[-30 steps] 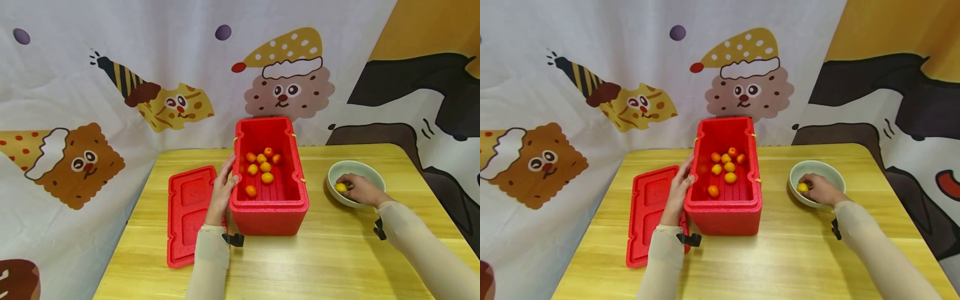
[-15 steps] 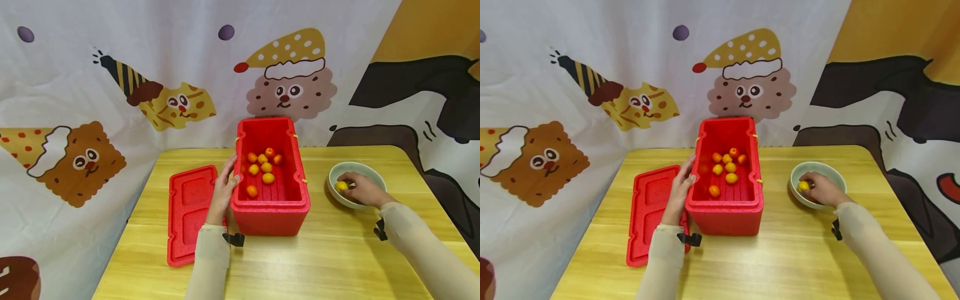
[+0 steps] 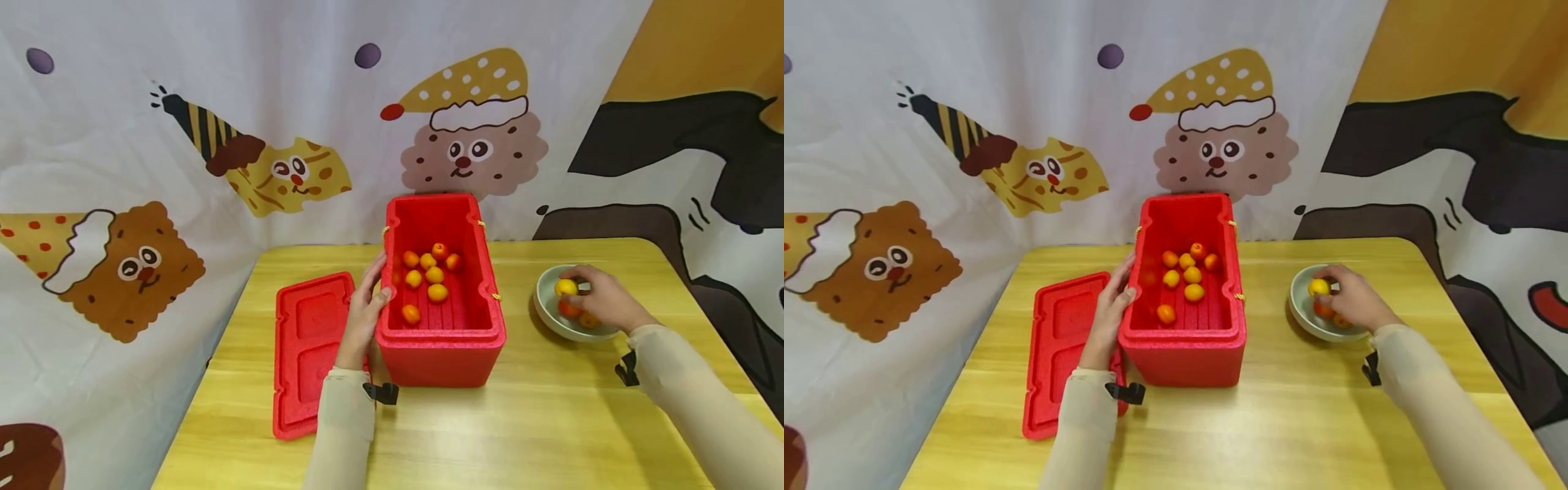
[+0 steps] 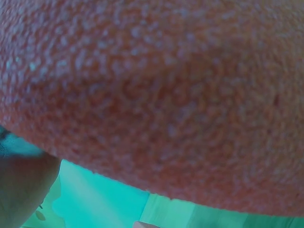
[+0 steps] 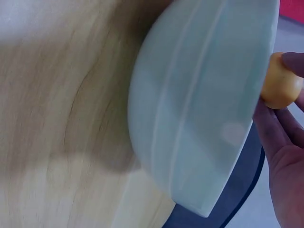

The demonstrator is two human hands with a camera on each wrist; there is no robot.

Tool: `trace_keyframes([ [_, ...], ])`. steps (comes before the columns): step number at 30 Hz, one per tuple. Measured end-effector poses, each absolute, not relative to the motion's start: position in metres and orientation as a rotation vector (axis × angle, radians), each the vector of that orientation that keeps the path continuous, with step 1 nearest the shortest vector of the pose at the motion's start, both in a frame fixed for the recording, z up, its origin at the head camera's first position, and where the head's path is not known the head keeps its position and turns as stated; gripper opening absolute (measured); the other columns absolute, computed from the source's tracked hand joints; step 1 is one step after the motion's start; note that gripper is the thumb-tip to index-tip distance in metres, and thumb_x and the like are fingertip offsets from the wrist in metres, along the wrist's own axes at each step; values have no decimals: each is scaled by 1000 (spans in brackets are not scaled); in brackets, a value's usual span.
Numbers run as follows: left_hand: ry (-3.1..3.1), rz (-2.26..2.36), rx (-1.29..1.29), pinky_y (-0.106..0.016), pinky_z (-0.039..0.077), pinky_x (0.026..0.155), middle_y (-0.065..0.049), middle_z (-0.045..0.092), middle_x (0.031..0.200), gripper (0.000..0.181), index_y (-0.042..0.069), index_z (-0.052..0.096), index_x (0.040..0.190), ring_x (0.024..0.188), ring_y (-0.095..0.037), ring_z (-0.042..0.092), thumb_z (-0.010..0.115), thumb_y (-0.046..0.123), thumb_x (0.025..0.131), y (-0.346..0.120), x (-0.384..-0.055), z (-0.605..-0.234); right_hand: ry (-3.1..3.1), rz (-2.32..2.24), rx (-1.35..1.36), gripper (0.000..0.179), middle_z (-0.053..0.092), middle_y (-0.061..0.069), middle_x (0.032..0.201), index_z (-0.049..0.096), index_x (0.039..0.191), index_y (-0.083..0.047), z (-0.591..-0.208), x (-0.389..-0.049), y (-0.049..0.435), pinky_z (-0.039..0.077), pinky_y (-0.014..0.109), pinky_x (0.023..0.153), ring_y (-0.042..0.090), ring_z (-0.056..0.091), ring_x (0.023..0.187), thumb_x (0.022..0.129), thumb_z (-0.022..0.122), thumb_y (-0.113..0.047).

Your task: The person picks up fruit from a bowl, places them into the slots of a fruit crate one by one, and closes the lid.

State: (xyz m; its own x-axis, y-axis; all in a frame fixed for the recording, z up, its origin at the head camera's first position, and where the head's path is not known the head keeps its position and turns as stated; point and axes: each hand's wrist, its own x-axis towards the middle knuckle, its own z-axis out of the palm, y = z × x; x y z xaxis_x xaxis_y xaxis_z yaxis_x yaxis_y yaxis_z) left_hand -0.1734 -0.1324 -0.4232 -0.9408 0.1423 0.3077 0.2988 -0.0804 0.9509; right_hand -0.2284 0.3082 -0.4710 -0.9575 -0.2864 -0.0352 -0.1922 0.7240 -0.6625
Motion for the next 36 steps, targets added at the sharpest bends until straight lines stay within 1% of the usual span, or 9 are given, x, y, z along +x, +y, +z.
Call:
trace_keyframes([
  [5,-2052,-2173,-504,-40,40,105,-16,27,157,57,-6,34,149,140,-23,30,49,3,95,-134,-171,-424,2809,-1092,-353,43,44,26,127,51,130,6,-464,-227,308,46,59,90,48,53,112,94,65,-13],
  [9,-2055,-2171,-511,-40,40,105,-17,27,157,57,-7,34,149,141,-25,29,49,3,95,-134,-169,-426,2856,-1170,-380,42,45,24,125,53,129,8,-460,-224,305,44,54,93,44,50,113,93,66,-11],
  [11,-2054,-2162,-514,-41,40,105,-18,27,157,56,-7,34,149,141,-26,29,49,3,95,-134,-169,-426,2870,-1231,-403,42,45,23,124,53,129,8,-456,-224,304,49,41,93,40,51,111,93,67,-9],
  [13,-2056,-2152,-527,-41,39,106,-18,27,157,56,-7,34,148,141,-27,29,49,3,96,-133,-169,-426,2881,-1284,-403,42,46,20,123,54,128,8,-452,-225,302,50,24,88,33,51,109,92,68,-9],
  [16,-2058,-2148,-536,-42,39,106,-18,27,157,56,-7,34,148,140,-27,29,49,3,95,-132,-170,-426,2879,-1331,-391,44,46,18,124,54,128,7,-449,-226,302,43,5,81,18,51,107,92,69,-12],
  [19,-2066,-2154,-522,-43,41,104,-18,27,157,57,-7,34,148,140,-26,29,49,4,95,-131,-170,-425,2875,-1354,-368,45,47,17,124,54,129,6,-445,-227,302,41,3,80,10,48,104,92,70,-14],
  [26,-2067,-2148,-538,-42,43,102,-16,28,157,56,-6,36,148,139,-23,31,50,4,95,-128,-176,-420,2932,-1438,-331,43,46,11,121,56,129,3,-422,-233,296,41,2,79,14,48,105,92,70,-12],
  [32,-2049,-2154,-530,-41,41,104,-17,28,157,56,-6,35,148,139,-22,31,50,4,96,-130,-177,-421,2978,-1459,-324,43,47,5,122,58,130,-4,-400,-243,278,44,8,84,13,50,105,92,70,-20],
  [36,-2054,-2152,-506,-40,42,104,-16,28,157,56,-5,35,149,140,-22,31,50,4,96,-133,-175,-423,2978,-1479,-345,43,48,3,121,59,130,-7,-391,-248,266,45,9,84,13,54,102,92,70,-23],
])
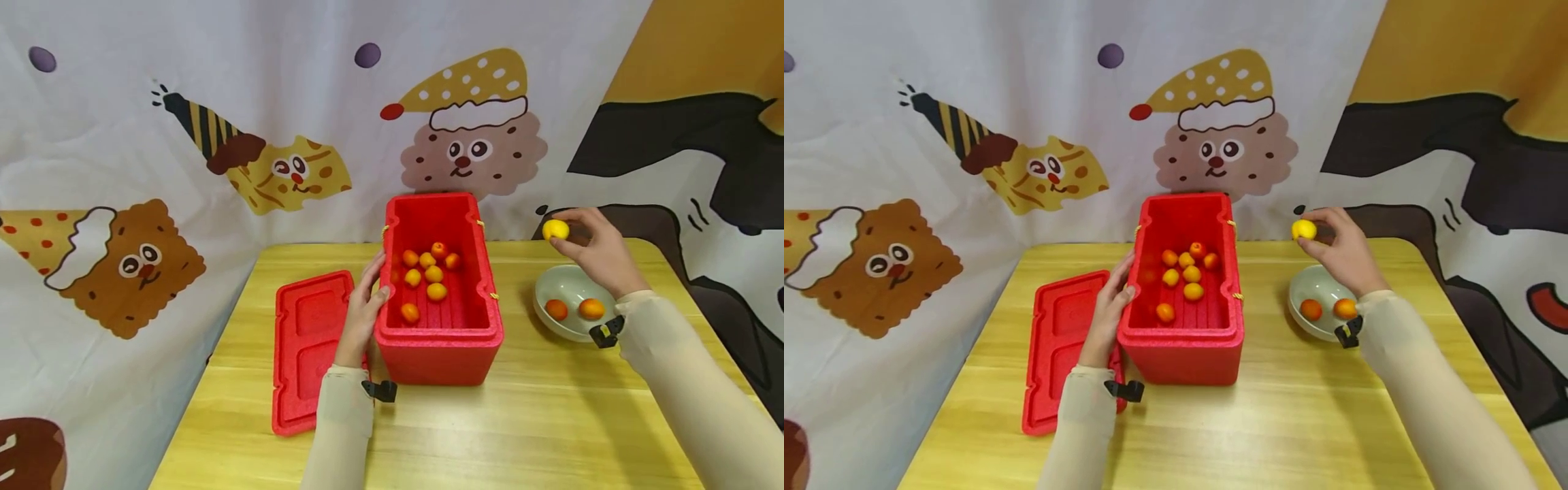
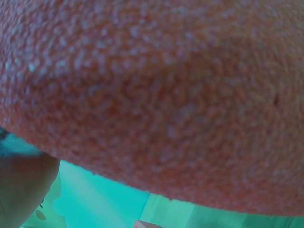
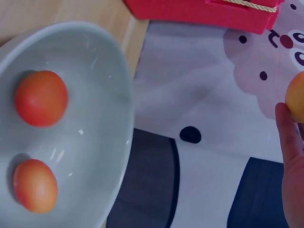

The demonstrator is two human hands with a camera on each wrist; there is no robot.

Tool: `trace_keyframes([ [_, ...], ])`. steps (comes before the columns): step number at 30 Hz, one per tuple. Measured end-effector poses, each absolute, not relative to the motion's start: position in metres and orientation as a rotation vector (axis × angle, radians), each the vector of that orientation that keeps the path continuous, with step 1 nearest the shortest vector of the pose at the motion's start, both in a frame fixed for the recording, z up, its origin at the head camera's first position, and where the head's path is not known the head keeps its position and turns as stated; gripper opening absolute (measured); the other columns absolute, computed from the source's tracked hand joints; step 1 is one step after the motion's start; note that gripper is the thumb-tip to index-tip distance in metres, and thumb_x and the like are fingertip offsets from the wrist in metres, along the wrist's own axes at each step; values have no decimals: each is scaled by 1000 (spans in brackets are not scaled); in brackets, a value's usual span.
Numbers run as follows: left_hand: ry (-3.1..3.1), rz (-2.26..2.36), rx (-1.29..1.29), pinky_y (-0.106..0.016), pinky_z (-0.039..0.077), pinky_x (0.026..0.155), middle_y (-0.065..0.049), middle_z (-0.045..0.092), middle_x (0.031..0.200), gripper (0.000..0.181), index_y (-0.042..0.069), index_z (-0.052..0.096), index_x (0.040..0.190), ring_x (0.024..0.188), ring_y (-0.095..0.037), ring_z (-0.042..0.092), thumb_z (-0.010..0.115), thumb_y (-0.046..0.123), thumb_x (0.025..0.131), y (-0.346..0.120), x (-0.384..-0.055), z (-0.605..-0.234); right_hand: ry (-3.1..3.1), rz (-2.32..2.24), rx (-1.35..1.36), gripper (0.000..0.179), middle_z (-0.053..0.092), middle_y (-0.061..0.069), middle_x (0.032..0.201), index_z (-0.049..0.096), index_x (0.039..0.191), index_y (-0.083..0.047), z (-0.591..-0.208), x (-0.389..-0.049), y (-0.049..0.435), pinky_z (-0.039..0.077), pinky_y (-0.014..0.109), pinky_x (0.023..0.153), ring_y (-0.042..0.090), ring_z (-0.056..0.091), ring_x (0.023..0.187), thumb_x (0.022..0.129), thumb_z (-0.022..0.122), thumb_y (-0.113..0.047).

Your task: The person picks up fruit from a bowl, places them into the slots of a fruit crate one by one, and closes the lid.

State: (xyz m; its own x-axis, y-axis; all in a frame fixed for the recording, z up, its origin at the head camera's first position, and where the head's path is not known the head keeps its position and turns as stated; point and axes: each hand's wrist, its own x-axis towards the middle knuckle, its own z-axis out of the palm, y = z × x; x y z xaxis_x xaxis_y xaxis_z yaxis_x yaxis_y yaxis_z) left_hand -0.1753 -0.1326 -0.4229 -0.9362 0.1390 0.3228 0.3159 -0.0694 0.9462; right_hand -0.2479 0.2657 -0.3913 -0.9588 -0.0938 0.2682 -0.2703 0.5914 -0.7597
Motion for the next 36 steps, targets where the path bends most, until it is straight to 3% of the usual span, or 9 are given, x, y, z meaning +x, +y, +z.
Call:
trace_keyframes([
  [17,-2053,-2186,-466,-40,41,104,-14,29,157,55,-4,36,149,139,-22,32,48,-1,95,-132,-174,-428,-2568,1322,387,42,50,6,117,59,129,-3,-386,-258,250,45,9,84,18,53,102,90,72,-14],
  [27,-2071,-2155,-478,-40,41,105,-17,29,156,56,-6,36,148,139,-24,32,47,-3,94,-131,-175,-427,-2545,1266,462,42,50,6,115,59,129,-3,-372,-264,240,47,17,90,16,53,102,91,71,-14],
  [33,-2006,-2181,-494,-40,39,106,-10,32,156,55,0,39,149,140,-22,31,48,-1,95,-133,-186,-443,-2526,1268,480,41,51,4,119,61,127,-2,-363,-270,232,47,15,89,14,50,104,91,71,-15],
  [36,-1974,-2185,-515,-38,39,106,-3,33,156,55,6,41,149,140,-20,32,50,4,95,-133,-190,-452,-2501,1302,514,39,52,4,120,62,126,-1,-359,-272,225,48,21,91,14,49,106,89,72,-12],
])
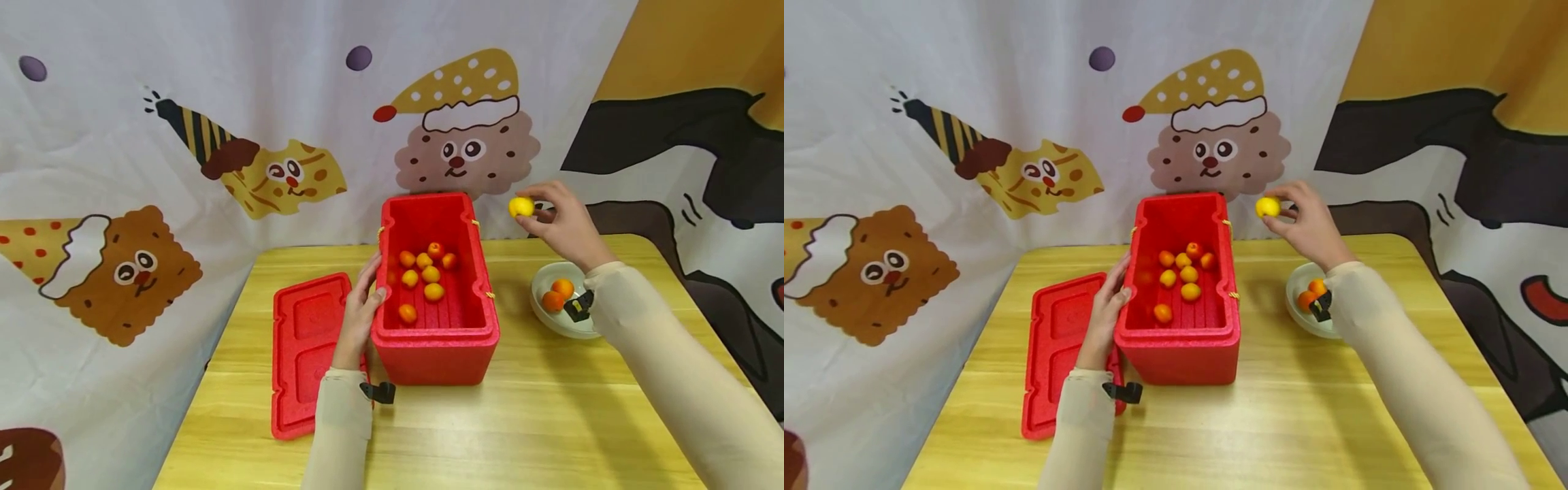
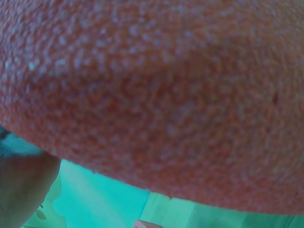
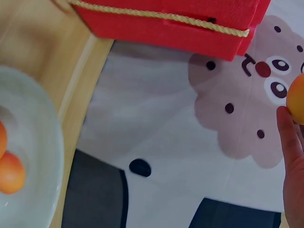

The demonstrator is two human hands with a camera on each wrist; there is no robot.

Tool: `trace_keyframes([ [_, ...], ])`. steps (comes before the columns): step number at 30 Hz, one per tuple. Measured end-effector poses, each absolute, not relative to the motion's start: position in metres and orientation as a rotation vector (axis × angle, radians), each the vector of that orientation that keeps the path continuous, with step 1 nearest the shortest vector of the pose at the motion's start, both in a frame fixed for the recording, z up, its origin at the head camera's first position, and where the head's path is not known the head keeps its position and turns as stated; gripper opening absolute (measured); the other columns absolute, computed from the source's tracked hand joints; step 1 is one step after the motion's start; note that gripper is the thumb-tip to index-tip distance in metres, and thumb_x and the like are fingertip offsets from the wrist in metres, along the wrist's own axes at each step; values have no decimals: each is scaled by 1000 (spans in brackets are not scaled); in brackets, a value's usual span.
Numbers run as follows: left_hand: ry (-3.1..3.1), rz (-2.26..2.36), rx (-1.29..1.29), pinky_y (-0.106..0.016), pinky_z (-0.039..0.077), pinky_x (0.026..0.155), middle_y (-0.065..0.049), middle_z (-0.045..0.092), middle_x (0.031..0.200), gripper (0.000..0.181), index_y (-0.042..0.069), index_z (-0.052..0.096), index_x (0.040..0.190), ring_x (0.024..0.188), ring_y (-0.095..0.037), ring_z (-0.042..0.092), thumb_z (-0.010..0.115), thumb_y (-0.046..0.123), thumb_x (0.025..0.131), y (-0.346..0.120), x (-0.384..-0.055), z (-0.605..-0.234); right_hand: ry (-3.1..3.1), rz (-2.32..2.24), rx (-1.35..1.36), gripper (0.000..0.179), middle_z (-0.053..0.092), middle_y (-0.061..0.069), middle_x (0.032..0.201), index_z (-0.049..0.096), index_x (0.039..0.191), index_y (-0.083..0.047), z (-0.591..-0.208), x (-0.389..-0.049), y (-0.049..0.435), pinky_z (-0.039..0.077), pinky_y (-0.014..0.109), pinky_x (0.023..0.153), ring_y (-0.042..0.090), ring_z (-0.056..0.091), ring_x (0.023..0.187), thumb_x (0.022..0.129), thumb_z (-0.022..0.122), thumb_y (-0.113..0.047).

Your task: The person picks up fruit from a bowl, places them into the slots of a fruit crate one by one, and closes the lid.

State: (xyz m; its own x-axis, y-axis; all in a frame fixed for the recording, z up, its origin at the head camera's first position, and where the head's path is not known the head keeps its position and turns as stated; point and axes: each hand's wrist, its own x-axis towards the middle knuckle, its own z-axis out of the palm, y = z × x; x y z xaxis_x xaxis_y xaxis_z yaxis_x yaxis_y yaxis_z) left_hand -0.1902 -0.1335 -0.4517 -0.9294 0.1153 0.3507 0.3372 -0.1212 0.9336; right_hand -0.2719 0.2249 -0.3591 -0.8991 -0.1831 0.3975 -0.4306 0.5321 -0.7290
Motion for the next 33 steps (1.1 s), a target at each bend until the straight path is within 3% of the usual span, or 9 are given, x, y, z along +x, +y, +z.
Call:
trace_keyframes([
  [4,-1948,-2159,-540,-37,39,107,-3,35,155,55,6,43,149,139,-21,32,52,9,95,-135,-191,-457,-2482,1351,565,39,52,5,123,63,126,-2,-356,-275,214,49,27,93,15,49,108,88,73,-8],
  [14,-1948,-2145,-539,-38,38,107,-7,34,155,56,2,42,148,140,-23,31,52,11,94,-133,-191,-456,-2523,1320,575,39,52,4,125,63,126,-4,-351,-276,203,49,30,94,18,49,110,90,72,-12],
  [22,-1968,-2130,-542,-38,41,104,-2,35,155,56,6,42,149,139,-20,33,53,15,94,-133,-192,-456,-2510,1370,667,37,53,3,124,62,125,-5,-346,-279,187,49,38,95,18,49,112,90,71,-10],
  [26,-1973,-2142,-537,-38,42,104,-4,34,155,56,6,41,149,139,-21,31,53,13,95,-134,-192,-456,-2523,1401,700,38,53,6,124,61,126,-4,-345,-279,175,48,44,96,19,50,112,90,71,-6],
  [33,-1998,-2187,-521,-39,40,105,-10,30,157,55,0,37,150,140,-23,29,49,1,96,-135,-187,-447,-2527,1394,787,37,52,5,121,61,124,-5,-351,-282,160,49,41,95,20,53,111,89,72,-8],
])
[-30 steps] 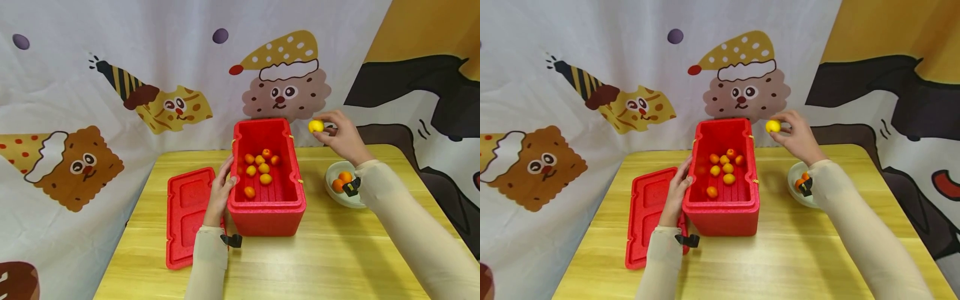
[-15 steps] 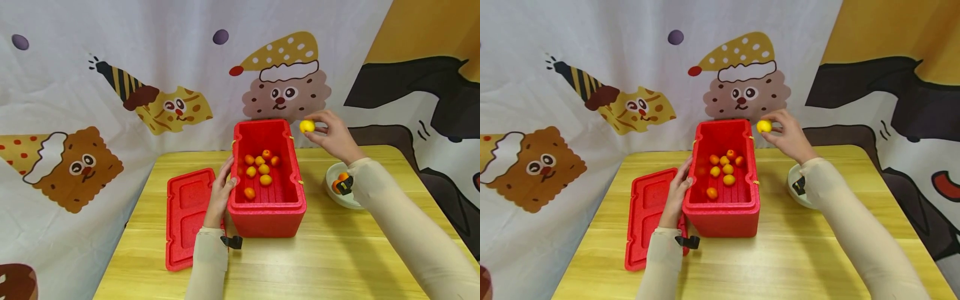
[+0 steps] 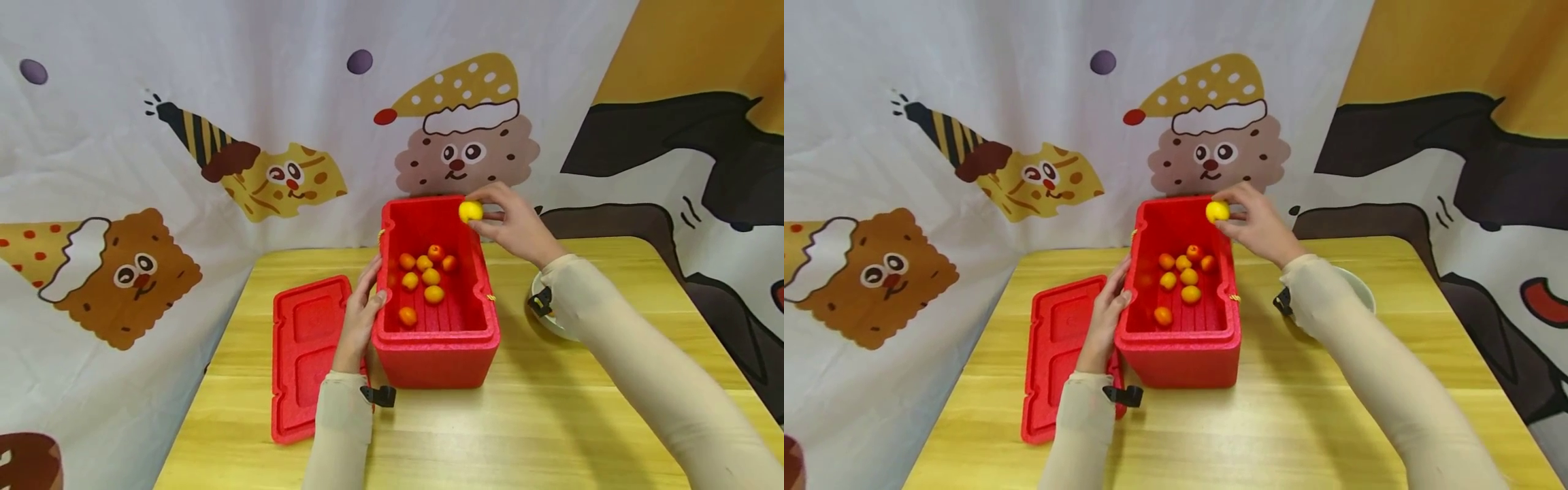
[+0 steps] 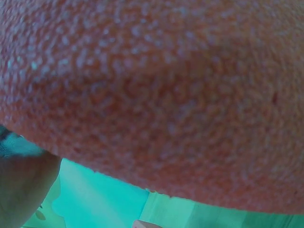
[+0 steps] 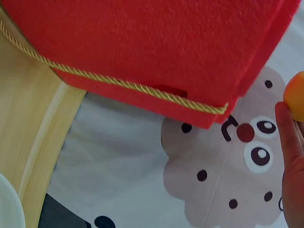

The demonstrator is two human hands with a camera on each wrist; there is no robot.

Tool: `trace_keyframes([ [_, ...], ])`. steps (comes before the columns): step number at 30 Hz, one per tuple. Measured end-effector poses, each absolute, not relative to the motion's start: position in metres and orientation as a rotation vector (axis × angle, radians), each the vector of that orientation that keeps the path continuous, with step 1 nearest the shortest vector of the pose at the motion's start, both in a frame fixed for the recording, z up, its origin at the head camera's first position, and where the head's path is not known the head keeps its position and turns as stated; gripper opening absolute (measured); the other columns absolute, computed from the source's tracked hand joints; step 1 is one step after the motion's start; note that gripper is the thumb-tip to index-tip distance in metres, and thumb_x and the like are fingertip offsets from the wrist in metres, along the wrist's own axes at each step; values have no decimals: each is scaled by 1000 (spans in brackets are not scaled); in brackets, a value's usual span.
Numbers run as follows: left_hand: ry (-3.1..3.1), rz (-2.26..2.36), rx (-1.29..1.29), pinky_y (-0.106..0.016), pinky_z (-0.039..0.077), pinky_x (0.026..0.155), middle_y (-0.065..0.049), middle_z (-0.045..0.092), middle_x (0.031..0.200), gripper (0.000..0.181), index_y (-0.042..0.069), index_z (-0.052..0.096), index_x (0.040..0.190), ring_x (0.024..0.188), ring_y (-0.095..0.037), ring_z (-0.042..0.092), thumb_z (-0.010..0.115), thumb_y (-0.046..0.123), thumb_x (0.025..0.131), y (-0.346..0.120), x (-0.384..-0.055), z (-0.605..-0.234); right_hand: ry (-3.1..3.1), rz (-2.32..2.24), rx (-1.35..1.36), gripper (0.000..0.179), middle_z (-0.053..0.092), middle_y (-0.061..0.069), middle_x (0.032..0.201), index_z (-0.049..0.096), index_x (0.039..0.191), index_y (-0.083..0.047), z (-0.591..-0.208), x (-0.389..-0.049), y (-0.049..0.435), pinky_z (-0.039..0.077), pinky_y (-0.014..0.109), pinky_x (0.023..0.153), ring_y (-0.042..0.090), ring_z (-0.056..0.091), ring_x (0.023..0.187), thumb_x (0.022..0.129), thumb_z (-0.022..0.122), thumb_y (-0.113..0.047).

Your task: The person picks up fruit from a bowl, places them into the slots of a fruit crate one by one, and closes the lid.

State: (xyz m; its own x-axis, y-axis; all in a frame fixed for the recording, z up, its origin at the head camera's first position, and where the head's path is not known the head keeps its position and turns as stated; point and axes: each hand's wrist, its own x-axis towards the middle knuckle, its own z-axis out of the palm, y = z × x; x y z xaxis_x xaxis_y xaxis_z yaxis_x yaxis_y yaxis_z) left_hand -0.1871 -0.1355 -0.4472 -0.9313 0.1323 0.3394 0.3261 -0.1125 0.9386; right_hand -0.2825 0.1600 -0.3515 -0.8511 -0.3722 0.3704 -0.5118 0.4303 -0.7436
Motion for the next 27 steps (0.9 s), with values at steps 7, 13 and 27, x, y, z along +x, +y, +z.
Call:
trace_keyframes([
  [7,-1999,-2182,-526,-40,38,107,-12,29,157,55,-2,36,149,141,-25,29,48,-1,95,-134,-186,-447,-2579,1329,848,38,54,6,120,62,123,-6,-356,-282,147,49,46,95,24,54,112,88,74,-12],
  [13,-1990,-2146,-507,-39,41,105,0,35,155,56,9,42,150,139,-19,32,53,12,95,-134,-191,-456,-2599,1249,915,38,53,5,121,62,123,-7,-354,-283,135,49,47,95,23,53,111,88,75,-16],
  [27,-1955,-2186,-508,-39,40,105,-1,35,155,56,8,43,149,139,-20,32,53,12,94,-134,-191,-458,-2659,1103,1009,36,56,6,120,63,122,-8,-357,-285,114,45,46,98,24,53,110,88,73,-13],
])
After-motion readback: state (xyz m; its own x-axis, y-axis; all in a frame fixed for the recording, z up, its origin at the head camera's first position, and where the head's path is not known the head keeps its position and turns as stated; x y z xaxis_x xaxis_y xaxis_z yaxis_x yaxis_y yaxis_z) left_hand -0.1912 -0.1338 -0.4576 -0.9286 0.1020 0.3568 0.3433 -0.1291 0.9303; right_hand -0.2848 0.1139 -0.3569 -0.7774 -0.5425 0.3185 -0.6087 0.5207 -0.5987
